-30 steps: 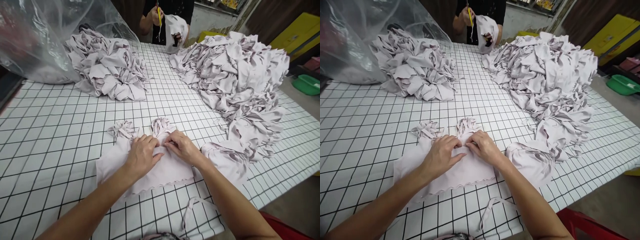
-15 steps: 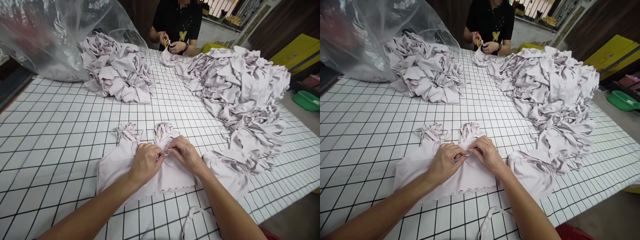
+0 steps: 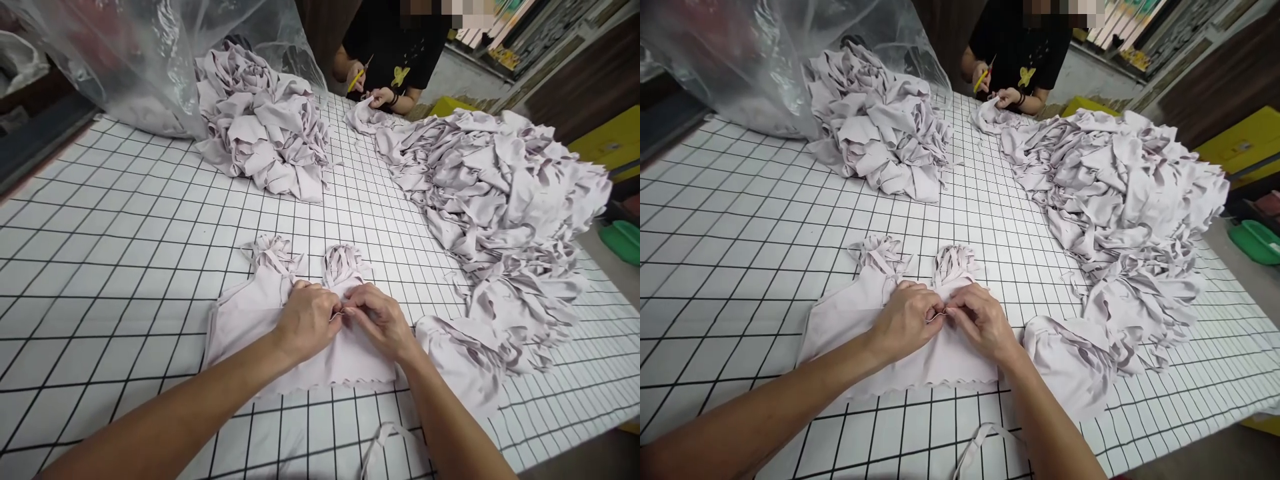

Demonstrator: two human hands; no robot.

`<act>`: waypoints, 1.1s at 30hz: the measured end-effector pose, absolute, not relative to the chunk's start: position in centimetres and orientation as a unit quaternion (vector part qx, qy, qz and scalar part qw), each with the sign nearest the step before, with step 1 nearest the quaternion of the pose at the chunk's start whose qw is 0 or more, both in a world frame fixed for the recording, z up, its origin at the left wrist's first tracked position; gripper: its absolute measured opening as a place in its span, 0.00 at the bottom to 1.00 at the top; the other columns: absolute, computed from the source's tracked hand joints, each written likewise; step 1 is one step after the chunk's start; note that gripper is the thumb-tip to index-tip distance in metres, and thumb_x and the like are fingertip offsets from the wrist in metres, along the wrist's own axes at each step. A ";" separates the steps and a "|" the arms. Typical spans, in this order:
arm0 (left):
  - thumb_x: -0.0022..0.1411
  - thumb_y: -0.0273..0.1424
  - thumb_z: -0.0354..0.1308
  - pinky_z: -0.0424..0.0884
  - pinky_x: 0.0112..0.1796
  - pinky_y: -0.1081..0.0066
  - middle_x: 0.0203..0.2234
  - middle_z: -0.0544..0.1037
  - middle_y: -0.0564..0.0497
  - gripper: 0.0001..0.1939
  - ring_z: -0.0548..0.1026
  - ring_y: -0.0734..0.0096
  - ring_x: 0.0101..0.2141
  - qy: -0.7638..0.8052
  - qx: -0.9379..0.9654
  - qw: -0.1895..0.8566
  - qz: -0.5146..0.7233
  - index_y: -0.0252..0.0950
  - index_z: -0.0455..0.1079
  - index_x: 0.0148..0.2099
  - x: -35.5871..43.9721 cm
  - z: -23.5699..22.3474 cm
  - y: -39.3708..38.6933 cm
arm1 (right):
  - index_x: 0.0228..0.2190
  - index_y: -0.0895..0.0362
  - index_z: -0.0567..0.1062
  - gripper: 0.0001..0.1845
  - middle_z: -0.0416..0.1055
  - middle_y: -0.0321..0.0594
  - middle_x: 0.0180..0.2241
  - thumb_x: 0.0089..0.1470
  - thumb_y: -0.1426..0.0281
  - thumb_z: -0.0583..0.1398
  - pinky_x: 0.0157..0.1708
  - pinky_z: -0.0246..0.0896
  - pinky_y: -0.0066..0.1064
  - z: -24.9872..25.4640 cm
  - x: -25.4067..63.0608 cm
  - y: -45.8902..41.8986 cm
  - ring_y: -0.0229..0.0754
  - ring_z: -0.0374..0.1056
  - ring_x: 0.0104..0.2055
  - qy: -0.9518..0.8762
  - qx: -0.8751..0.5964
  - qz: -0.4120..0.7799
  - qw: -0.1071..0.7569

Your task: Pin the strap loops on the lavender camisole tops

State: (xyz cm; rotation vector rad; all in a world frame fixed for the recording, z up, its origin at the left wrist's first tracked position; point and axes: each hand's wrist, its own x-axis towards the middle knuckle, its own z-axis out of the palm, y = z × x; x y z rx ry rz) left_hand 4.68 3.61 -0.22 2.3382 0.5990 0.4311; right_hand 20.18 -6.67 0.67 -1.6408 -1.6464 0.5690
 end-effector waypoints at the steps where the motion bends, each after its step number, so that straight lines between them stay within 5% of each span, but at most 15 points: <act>1: 0.54 0.24 0.57 0.63 0.39 0.59 0.21 0.76 0.52 0.06 0.73 0.65 0.28 0.231 0.899 0.336 0.162 0.35 0.71 0.26 4.7 -0.1 3.6 | 0.34 0.53 0.73 0.03 0.72 0.42 0.32 0.59 0.72 0.58 0.45 0.64 0.43 0.7 20.1 -6.7 0.46 0.68 0.43 -0.640 -0.639 0.220 0.366; 33: 0.51 0.24 0.57 0.63 0.41 0.61 0.21 0.76 0.51 0.04 0.72 0.66 0.29 0.247 0.897 0.330 0.158 0.34 0.72 0.26 4.9 -0.4 3.4 | 0.31 0.53 0.70 0.04 0.71 0.38 0.29 0.57 0.75 0.59 0.45 0.58 0.46 0.2 18.4 -7.6 0.45 0.64 0.40 -0.621 -0.685 0.108 0.366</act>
